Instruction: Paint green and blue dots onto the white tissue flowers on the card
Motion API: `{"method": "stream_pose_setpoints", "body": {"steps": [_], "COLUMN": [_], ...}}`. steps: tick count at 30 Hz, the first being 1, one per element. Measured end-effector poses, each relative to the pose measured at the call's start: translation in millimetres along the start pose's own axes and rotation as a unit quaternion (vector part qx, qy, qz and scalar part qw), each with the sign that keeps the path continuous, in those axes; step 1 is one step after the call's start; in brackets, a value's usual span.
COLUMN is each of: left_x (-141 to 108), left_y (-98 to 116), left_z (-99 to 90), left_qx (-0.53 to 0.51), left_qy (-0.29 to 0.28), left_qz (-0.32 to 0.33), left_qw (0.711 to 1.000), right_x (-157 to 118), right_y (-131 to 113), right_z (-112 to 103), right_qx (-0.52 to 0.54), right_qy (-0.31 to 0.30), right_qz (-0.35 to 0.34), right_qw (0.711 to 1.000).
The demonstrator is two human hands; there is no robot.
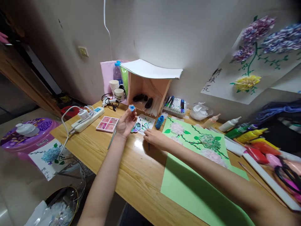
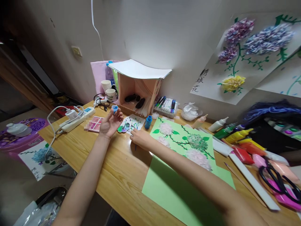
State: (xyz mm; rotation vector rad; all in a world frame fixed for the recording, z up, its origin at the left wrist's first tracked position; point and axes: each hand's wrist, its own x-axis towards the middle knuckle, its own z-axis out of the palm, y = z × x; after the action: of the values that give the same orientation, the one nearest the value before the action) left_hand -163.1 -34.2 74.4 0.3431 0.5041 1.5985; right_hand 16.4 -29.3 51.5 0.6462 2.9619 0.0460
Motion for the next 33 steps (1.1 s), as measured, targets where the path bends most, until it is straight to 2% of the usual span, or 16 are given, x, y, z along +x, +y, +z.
{"method": "stream_pose_setpoints", "body": {"steps": [5, 9, 11, 14, 15, 16, 17, 19, 20, 22, 24, 26, 28, 33], "left_x": [2, -1, -4, -11, -14, -18, -22, -32, -37, -47, -56, -63, -68, -75], "left_y": [-15, -3, 5, 2, -4, -14, -27, -58, -74, -104, -128, -144, -154, -167], "left_z": [3.4, 3.7, 1.8, 0.3, 1.8, 4.9, 9.6, 23.3, 31.6, 48.8, 64.2, 74.9, 79.4, 71.3], "left_qx": [0.094, 0.115, 0.105, 0.146, 0.177, 0.218, 0.270, 0.360, 0.388, 0.413, 0.423, 0.409, 0.381, 0.345], "left_qy": [-0.006, -0.009, -0.007, -0.014, -0.016, -0.031, -0.057, -0.122, -0.152, -0.196, -0.225, -0.243, -0.252, -0.236], "left_qz": [0.002, 0.028, 0.069, 0.134, 0.146, 0.145, 0.131, 0.076, 0.055, 0.032, 0.025, -0.010, -0.042, -0.077], "left_qw": [0.996, 0.993, 0.992, 0.980, 0.973, 0.965, 0.952, 0.922, 0.908, 0.889, 0.877, 0.880, 0.889, 0.905], "right_x": [0, -13, -34, -87, -109, -130, -151, -186, -200, -220, -232, -240, -244, -248], "right_y": [5, 6, 5, 5, 5, 5, 5, 4, 3, 2, 3, 4, 6, 6], "right_z": [6, 0, -6, -17, -21, -25, -29, -35, -38, -41, -40, -38, -36, -36], "right_qx": [-0.039, -0.059, -0.070, -0.034, 0.008, 0.059, 0.110, 0.232, 0.289, 0.359, 0.385, 0.388, 0.384, 0.381], "right_qy": [-0.010, 0.000, 0.054, 0.241, 0.330, 0.428, 0.529, 0.643, 0.669, 0.692, 0.702, 0.703, 0.696, 0.676], "right_qz": [-0.127, -0.173, -0.184, -0.154, -0.117, -0.063, -0.017, 0.078, 0.113, 0.160, 0.178, 0.181, 0.180, 0.180], "right_qw": [0.991, 0.983, 0.979, 0.958, 0.937, 0.900, 0.841, 0.726, 0.675, 0.605, 0.572, 0.568, 0.579, 0.605]}}
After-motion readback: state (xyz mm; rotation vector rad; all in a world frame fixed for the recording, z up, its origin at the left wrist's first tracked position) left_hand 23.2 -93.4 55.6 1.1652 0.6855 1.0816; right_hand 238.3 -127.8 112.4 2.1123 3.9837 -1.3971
